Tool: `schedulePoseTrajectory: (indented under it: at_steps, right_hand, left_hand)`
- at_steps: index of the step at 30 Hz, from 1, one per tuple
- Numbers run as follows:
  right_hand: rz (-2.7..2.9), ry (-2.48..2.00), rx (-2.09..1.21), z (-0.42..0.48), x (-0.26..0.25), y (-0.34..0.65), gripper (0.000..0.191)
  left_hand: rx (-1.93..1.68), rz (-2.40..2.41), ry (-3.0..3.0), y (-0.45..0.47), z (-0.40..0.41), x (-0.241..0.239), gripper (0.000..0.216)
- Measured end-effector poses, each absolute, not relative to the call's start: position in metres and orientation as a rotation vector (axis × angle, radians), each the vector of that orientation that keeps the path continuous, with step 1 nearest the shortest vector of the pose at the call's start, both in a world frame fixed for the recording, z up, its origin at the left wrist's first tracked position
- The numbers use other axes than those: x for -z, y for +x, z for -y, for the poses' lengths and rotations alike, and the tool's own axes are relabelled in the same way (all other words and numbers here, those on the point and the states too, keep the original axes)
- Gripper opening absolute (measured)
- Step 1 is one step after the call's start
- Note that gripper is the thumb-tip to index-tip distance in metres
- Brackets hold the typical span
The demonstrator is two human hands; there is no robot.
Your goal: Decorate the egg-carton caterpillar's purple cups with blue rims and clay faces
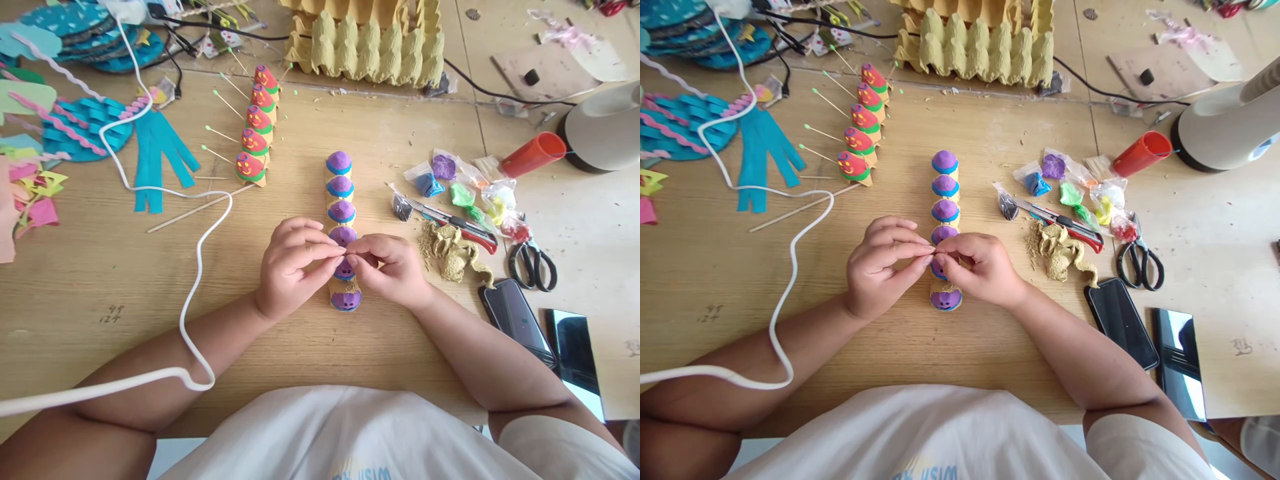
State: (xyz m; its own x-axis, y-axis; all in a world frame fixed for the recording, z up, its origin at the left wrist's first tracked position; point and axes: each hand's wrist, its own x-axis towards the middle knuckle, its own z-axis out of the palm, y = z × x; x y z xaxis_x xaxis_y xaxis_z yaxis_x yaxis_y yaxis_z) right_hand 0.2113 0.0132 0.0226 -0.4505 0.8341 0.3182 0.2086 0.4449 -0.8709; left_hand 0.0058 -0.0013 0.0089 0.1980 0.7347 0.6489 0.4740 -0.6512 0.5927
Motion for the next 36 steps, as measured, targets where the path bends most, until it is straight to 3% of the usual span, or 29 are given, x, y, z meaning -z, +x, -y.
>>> schedulePoseTrajectory:
  at_steps: [17, 36]
  right_hand:
    - [1.894, -0.879, -1.05, -0.0125, -0.0221, 0.2112, 0.021]
    - [1.885, -0.872, -1.087, -0.0133, -0.0233, 0.2119, 0.016]
  left_hand:
    - [-1.375, -1.19, 2.23, 0.0052, 0.0015, -0.0103, 0.005]
    - [-1.447, -1.115, 2.266, 0.0044, 0.0012, -0.0079, 0.018]
